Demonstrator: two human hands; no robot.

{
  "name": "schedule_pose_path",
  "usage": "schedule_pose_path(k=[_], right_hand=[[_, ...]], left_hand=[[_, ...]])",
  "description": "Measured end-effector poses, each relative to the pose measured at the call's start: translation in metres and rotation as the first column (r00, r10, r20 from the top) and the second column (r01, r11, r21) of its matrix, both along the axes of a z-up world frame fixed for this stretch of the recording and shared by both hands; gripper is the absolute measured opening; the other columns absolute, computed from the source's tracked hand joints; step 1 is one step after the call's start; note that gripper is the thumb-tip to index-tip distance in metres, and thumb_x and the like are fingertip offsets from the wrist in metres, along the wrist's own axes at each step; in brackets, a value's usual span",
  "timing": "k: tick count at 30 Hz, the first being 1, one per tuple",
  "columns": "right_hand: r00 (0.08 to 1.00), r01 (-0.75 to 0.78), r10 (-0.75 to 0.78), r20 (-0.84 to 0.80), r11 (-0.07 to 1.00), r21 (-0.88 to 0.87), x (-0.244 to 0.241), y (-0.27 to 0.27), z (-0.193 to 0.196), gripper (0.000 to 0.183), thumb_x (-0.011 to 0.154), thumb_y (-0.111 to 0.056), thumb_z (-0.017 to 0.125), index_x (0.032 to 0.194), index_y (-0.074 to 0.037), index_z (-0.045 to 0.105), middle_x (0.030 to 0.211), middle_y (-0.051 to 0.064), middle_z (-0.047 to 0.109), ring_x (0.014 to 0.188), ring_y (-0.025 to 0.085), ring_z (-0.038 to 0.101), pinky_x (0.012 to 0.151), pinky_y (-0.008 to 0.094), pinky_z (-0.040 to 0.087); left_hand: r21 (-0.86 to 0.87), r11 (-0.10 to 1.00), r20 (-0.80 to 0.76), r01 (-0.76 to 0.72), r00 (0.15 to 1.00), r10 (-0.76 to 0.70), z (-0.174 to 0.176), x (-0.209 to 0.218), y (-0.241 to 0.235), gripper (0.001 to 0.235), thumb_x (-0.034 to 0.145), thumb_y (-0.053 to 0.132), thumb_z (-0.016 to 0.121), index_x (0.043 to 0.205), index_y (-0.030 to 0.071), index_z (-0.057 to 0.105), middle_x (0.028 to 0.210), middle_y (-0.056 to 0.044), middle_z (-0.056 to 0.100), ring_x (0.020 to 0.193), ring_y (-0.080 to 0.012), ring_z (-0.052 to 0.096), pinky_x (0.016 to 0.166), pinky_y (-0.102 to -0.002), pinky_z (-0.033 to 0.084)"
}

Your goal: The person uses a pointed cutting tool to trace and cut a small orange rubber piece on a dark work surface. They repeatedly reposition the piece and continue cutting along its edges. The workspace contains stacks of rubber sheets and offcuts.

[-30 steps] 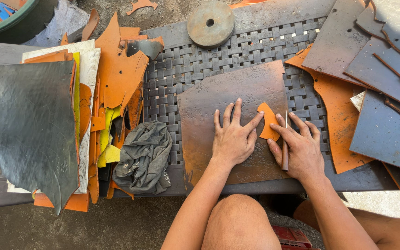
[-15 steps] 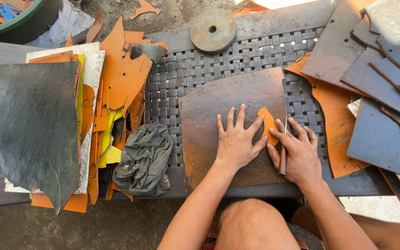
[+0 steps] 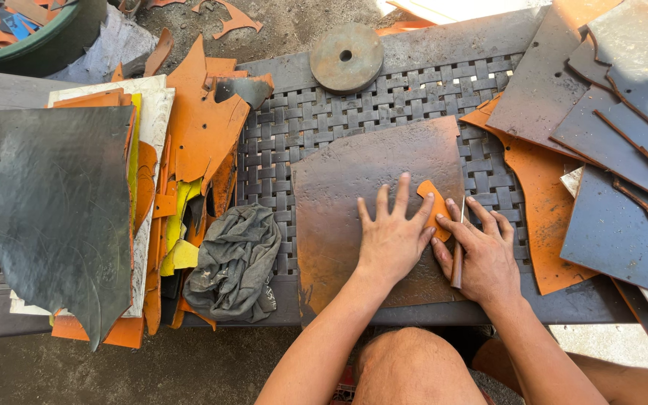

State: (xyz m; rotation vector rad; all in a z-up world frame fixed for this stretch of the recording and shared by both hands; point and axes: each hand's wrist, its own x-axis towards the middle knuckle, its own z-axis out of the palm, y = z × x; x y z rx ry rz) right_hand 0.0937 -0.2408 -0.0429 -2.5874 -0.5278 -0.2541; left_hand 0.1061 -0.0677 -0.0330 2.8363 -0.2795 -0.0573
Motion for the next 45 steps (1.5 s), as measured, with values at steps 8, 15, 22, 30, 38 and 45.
schedule_pose_path(k=[8, 15, 22, 30, 38, 45], right_hand=[[0.986, 0.088, -0.054, -0.159, 0.973, 0.214, 0.022, -0.02, -0.013, 0.034, 0.086, -0.035, 0.071, 0.113, -0.015, 0.077, 0.12, 0.01, 0.073, 0.115, 0.029, 0.065, 0.101, 0.04, 0.047], [0.807, 0.326, 0.22, -0.547, 0.607, 0.725, 0.101, -0.03, -0.034, 0.043, 0.109, -0.032, 0.047, 0.109, 0.003, 0.072, 0.093, 0.011, 0.074, 0.082, 0.015, 0.065, 0.076, 0.03, 0.053], [0.704, 0.375, 0.237, -0.67, 0.677, 0.633, 0.121, -0.013, -0.036, 0.04, 0.105, -0.03, 0.052, 0.1, 0.001, 0.077, 0.087, 0.01, 0.077, 0.073, 0.014, 0.066, 0.069, 0.029, 0.053], [0.738, 0.304, 0.246, -0.628, 0.71, 0.635, 0.116, -0.009, -0.028, 0.038, 0.104, -0.026, 0.051, 0.101, 0.002, 0.076, 0.09, 0.009, 0.077, 0.076, 0.013, 0.067, 0.073, 0.029, 0.056], [0.815, 0.233, 0.047, -0.578, 0.887, 0.4, 0.078, -0.017, -0.003, 0.034, 0.102, -0.024, 0.054, 0.098, 0.002, 0.075, 0.087, 0.013, 0.077, 0.079, 0.017, 0.07, 0.077, 0.033, 0.055], [0.947, 0.282, -0.266, -0.181, 0.957, 0.069, -0.013, 0.005, -0.004, 0.034, 0.104, -0.025, 0.056, 0.091, 0.001, 0.074, 0.092, 0.021, 0.073, 0.087, 0.03, 0.066, 0.082, 0.04, 0.054]], left_hand=[[0.168, 0.981, -0.032, 0.093, 0.996, -0.089, 0.012, 0.009, -0.023, 0.039, 0.097, 0.017, 0.05, 0.132, 0.011, 0.064, 0.142, 0.001, 0.063, 0.116, -0.0252, 0.06, 0.094, -0.052, 0.045], [0.139, 0.99, -0.318, 0.0, 0.947, 0.045, 0.017, 0.022, -0.031, 0.045, 0.11, 0.026, 0.036, 0.149, 0.012, 0.053, 0.088, -0.011, 0.079, 0.076, -0.0293, 0.074, 0.082, -0.049, 0.053], [0.084, 0.995, -0.338, -0.048, 0.938, 0.074, 0.023, 0.023, -0.026, 0.047, 0.108, 0.032, 0.034, 0.149, 0.017, 0.052, 0.086, -0.013, 0.077, 0.077, -0.0315, 0.075, 0.067, -0.047, 0.059], [0.1, 0.995, -0.329, -0.028, 0.943, 0.059, 0.03, 0.023, -0.026, 0.048, 0.11, 0.033, 0.033, 0.152, 0.017, 0.05, 0.081, -0.013, 0.076, 0.074, -0.0299, 0.075, 0.063, -0.046, 0.06], [0.08, 0.996, -0.319, -0.03, 0.946, 0.055, 0.024, 0.025, -0.024, 0.047, 0.109, 0.035, 0.033, 0.148, 0.019, 0.053, 0.084, -0.013, 0.076, 0.076, -0.0318, 0.075, 0.065, -0.047, 0.06], [0.045, 0.999, -0.258, -0.008, 0.966, 0.02, 0.005, 0.024, -0.022, 0.045, 0.106, 0.025, 0.038, 0.146, 0.012, 0.054, 0.094, -0.014, 0.077, 0.08, -0.0339, 0.076, 0.065, -0.05, 0.06]])
